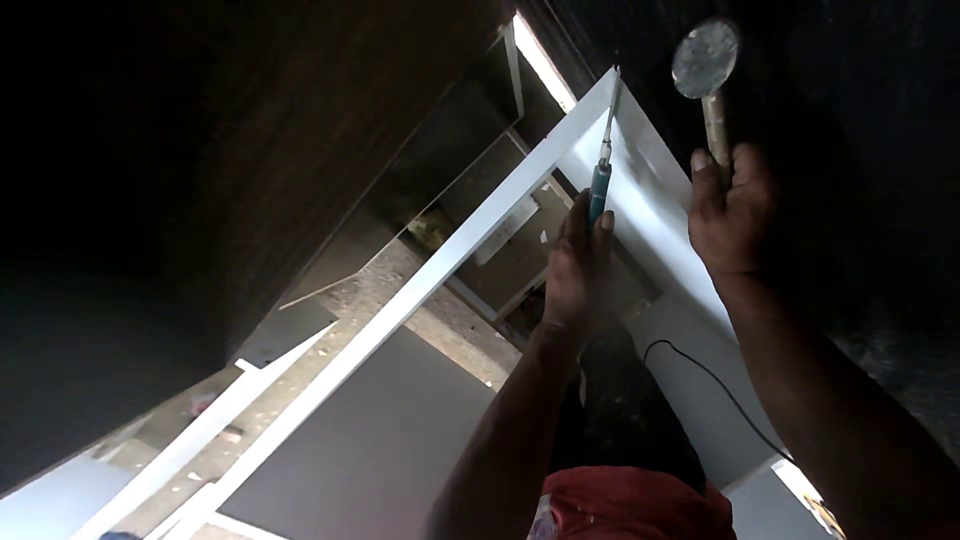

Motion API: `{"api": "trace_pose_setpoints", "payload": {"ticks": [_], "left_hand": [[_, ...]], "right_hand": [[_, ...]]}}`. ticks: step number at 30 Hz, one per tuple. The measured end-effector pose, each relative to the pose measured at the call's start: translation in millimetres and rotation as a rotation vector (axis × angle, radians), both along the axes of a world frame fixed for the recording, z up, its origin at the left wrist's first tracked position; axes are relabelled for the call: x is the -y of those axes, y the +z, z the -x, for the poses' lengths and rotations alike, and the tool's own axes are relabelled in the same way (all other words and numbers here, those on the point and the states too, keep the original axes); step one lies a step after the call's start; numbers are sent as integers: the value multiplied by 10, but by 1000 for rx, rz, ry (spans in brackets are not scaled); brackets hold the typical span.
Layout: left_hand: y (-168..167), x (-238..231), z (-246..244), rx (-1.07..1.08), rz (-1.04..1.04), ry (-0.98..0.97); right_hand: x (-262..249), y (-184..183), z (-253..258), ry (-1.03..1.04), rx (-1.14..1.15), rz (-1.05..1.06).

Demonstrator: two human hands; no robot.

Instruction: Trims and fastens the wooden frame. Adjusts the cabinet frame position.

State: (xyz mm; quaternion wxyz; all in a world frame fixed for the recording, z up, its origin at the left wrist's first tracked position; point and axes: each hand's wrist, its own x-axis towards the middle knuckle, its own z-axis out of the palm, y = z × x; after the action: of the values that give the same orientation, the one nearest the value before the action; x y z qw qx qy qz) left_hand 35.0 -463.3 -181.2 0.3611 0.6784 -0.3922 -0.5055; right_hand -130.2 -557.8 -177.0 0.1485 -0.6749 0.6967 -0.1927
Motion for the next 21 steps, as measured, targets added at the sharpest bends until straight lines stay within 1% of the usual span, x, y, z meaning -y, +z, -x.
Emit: {"api": "trace_pose_setpoints", "payload": {"ticks": [10,12,15,19,21], "left_hand": [[71,12,53,33,-42,11],[107,66,79,56,-79,26],[67,148,117,104,-87,55],[113,162,101,133,-111,41],[114,166,86,137,-107,42]], "right_hand": [[4,13,-11,-6,-13,-7],[2,27,-11,-2,-12,-22],[4,40,-10,-4,-9,-33],[-5,3,13,6,12,-10],[-6,10,-15,-5,-33,1]]}}
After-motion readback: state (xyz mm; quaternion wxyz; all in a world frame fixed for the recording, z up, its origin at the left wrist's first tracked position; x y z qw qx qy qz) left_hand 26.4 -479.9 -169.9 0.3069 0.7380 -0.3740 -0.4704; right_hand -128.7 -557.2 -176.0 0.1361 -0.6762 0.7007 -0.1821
